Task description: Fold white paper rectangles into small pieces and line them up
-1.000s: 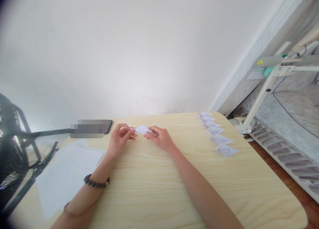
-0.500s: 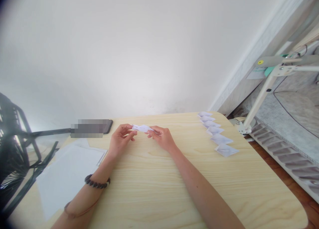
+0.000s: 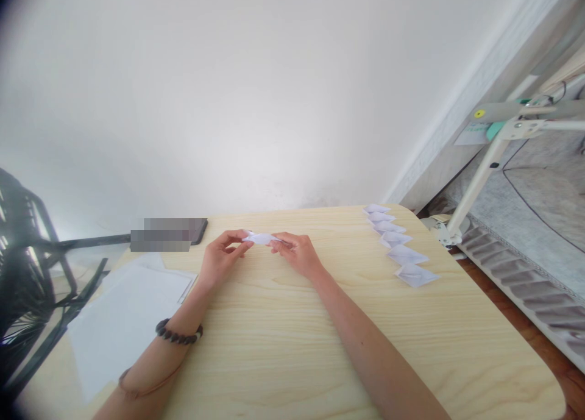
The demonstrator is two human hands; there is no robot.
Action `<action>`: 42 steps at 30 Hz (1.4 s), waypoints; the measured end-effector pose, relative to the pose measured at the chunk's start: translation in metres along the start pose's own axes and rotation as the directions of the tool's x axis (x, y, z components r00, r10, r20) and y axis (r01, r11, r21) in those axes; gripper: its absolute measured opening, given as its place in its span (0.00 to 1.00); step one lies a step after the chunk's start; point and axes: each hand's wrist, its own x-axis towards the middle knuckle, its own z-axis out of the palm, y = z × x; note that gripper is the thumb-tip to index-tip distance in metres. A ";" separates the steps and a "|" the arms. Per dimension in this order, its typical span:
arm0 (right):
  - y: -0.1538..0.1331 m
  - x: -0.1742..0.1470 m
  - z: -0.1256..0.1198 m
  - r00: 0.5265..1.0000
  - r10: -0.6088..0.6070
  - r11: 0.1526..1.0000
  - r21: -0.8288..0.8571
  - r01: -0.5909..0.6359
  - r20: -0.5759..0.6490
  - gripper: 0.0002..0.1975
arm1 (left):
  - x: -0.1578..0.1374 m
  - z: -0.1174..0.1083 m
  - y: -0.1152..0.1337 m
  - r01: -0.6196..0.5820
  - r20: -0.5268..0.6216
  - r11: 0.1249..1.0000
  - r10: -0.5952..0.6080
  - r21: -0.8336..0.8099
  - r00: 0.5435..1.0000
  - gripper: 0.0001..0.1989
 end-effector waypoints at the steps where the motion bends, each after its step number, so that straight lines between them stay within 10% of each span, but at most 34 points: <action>1: 0.001 0.000 0.000 1.000 -0.002 1.000 -0.007 0.002 -0.005 0.14 | 0.000 0.000 0.000 -0.002 0.008 1.000 0.002 -0.004 1.000 0.12; 15: -0.002 -0.001 0.002 0.998 -0.029 0.995 -0.097 0.024 -0.050 0.13 | 0.000 -0.004 -0.002 -0.110 0.015 0.949 0.111 0.294 0.994 0.10; 30: -0.002 0.001 -0.001 0.998 0.067 0.994 -0.082 -0.068 -0.005 0.12 | 0.001 -0.003 -0.009 0.024 0.059 0.998 -0.027 0.059 0.998 0.15; 42: -0.001 -0.001 0.000 1.000 0.018 0.995 -0.098 -0.018 0.006 0.13 | 0.001 -0.005 -0.006 0.030 0.090 0.972 -0.052 0.235 0.995 0.14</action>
